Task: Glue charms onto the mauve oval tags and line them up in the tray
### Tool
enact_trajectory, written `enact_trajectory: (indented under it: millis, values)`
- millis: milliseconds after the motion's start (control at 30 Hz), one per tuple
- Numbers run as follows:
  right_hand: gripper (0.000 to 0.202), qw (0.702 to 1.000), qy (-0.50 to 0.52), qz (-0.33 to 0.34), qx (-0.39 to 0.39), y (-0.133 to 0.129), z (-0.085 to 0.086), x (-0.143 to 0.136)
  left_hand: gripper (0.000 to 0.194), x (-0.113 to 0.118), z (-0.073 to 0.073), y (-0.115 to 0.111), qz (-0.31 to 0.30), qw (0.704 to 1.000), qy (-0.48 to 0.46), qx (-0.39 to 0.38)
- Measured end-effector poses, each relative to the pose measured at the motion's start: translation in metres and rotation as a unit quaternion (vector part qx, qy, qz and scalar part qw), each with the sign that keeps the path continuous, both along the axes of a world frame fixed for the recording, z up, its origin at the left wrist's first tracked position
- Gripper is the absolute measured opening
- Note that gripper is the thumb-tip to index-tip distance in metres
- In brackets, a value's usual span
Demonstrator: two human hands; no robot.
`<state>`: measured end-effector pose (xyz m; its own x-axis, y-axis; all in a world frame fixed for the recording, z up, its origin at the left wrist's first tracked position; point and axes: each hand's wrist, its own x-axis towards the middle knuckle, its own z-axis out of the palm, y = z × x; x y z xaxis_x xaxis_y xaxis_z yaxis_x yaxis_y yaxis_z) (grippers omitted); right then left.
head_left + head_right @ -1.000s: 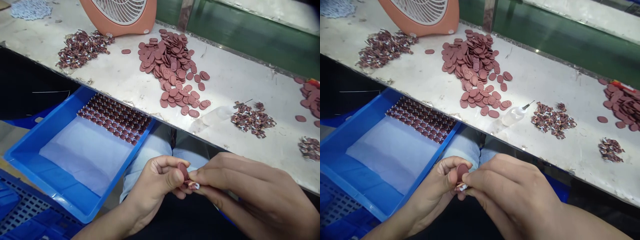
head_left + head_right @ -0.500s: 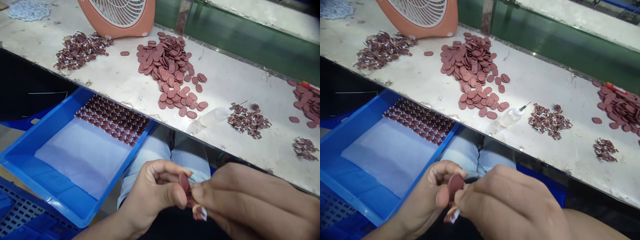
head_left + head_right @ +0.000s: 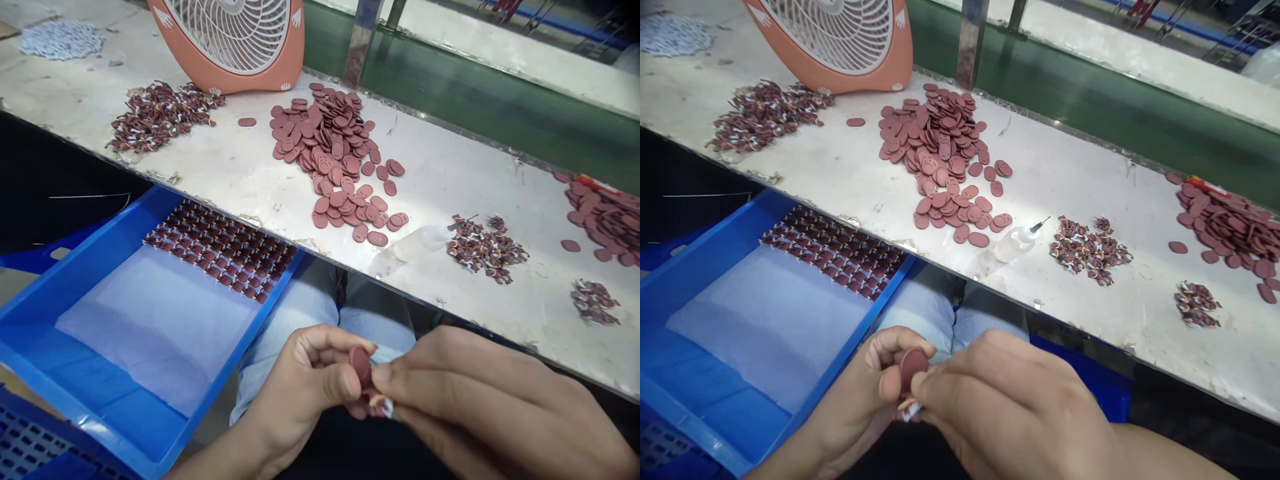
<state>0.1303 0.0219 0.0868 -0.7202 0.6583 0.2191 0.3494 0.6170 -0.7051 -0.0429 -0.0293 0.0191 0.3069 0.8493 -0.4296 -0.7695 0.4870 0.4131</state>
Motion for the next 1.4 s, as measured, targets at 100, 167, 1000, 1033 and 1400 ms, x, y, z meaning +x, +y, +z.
enact_trajectory:
  millis: [100,167,1000,1033,1400]
  values:
    - [0.021,1.000,0.008,0.030,-0.004,0.011,-0.005,-0.003,0.030,0.000,-0.010,0.000,0.007,1.000,0.010,-0.019]
    - [0.021,0.999,0.009,0.036,-0.022,0.015,-0.007,-0.004,0.032,0.000,-0.016,0.000,0.006,1.000,0.009,-0.026]
    - [0.016,0.992,0.035,-0.017,-0.119,0.027,-0.034,-0.020,0.060,-0.014,-0.038,0.011,-0.040,0.998,-0.045,-0.027]
    - [0.015,0.994,0.038,-0.029,-0.095,0.027,-0.036,-0.023,0.065,-0.015,-0.038,0.011,-0.031,0.998,-0.032,-0.039]
    - [0.024,0.966,0.041,-0.063,0.247,0.028,-0.094,-0.082,0.024,-0.036,-0.035,0.015,0.235,0.934,0.267,-0.017]
